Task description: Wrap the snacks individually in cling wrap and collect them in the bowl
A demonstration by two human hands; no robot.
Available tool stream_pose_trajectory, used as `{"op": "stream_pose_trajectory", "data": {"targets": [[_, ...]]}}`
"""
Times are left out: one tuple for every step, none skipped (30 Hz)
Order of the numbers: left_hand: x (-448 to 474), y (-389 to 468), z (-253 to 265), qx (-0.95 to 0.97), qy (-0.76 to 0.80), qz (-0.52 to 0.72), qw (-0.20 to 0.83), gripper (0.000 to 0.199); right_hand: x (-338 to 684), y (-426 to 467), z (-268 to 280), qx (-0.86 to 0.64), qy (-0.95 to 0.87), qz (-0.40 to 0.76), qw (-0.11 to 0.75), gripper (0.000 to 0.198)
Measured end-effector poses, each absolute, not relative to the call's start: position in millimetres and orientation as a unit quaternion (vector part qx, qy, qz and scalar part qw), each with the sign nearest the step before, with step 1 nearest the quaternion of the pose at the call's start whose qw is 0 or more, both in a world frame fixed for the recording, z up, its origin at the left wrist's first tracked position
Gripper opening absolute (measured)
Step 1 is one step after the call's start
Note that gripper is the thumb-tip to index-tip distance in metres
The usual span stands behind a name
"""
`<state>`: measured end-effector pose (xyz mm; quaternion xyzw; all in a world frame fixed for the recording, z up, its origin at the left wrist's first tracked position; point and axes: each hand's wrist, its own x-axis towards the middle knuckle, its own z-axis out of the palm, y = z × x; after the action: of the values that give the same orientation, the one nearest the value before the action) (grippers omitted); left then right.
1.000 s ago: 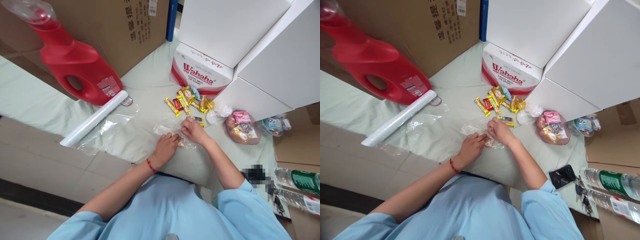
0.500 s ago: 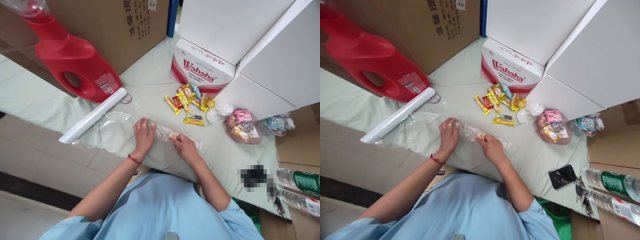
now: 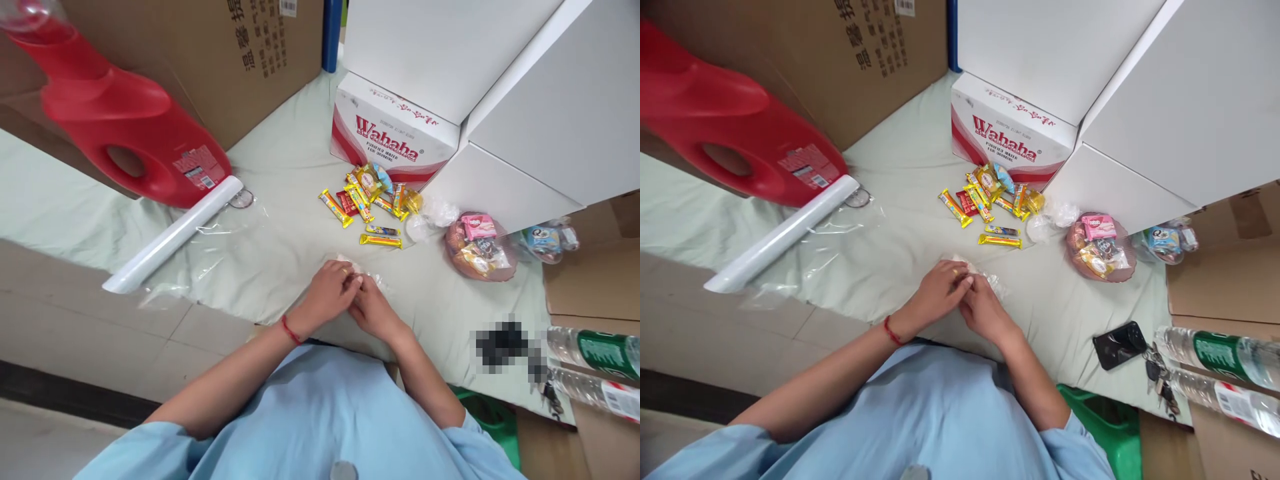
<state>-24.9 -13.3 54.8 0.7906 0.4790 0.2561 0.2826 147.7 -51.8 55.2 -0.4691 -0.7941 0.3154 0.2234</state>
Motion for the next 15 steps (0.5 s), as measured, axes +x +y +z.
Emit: {"op": "stream_pose_trajectory", "data": {"targets": [[-22, -17, 53, 0.816, 0.468, 0.229, 0.248, 0.029, 156, -53, 57, -0.460, -0.778, 0.351, 0.245, 0.027], [-21, -22, 50, 0.836, 0.462, 0.205, 0.214, 0.033, 164, -53, 59, -0.463, -0.756, 0.380, 0.265, 0.025], [-21, -26, 46, 0.850, 0.456, 0.188, 0.184, 0.038, 173, -54, 59, -0.484, -0.727, 0.394, 0.285, 0.024], [-22, -31, 41, 0.860, 0.452, 0.176, 0.158, 0.042, 181, -54, 59, -0.522, -0.696, 0.389, 0.303, 0.025], [-23, -36, 37, 0.868, 0.446, 0.168, 0.136, 0.046, 189, -53, 57, -0.570, -0.667, 0.364, 0.314, 0.026], [-24, -40, 32, 0.875, 0.441, 0.163, 0.119, 0.050, 195, -53, 54, -0.619, -0.644, 0.322, 0.314, 0.027], [-26, -44, 27, 0.879, 0.437, 0.160, 0.105, 0.055, 199, -54, 50, -0.662, -0.630, 0.274, 0.300, 0.029], [-27, -47, 23, 0.881, 0.434, 0.160, 0.094, 0.060, 202, -55, 45, -0.696, -0.622, 0.228, 0.277, 0.034], [-28, -49, 19, 0.883, 0.433, 0.161, 0.087, 0.063, 203, -57, 41, -0.717, -0.621, 0.193, 0.250, 0.039], [-29, -51, 16, 0.883, 0.432, 0.165, 0.083, 0.066, 203, -59, 36, -0.726, -0.627, 0.174, 0.223, 0.041], [-29, -52, 13, 0.882, 0.432, 0.169, 0.081, 0.068, 202, -62, 33, -0.725, -0.636, 0.169, 0.204, 0.038], [-29, -53, 10, 0.882, 0.431, 0.174, 0.079, 0.069, 201, -66, 32, -0.719, -0.644, 0.174, 0.196, 0.032], [-29, -54, 8, 0.882, 0.430, 0.178, 0.076, 0.069, 200, -69, 33, -0.711, -0.648, 0.186, 0.201, 0.025], [-30, -54, 6, 0.882, 0.428, 0.181, 0.074, 0.069, 199, -71, 36, -0.704, -0.646, 0.203, 0.215, 0.019], [-30, -54, 5, 0.883, 0.426, 0.184, 0.071, 0.068, 197, -71, 41, -0.699, -0.637, 0.224, 0.235, 0.017]]}}
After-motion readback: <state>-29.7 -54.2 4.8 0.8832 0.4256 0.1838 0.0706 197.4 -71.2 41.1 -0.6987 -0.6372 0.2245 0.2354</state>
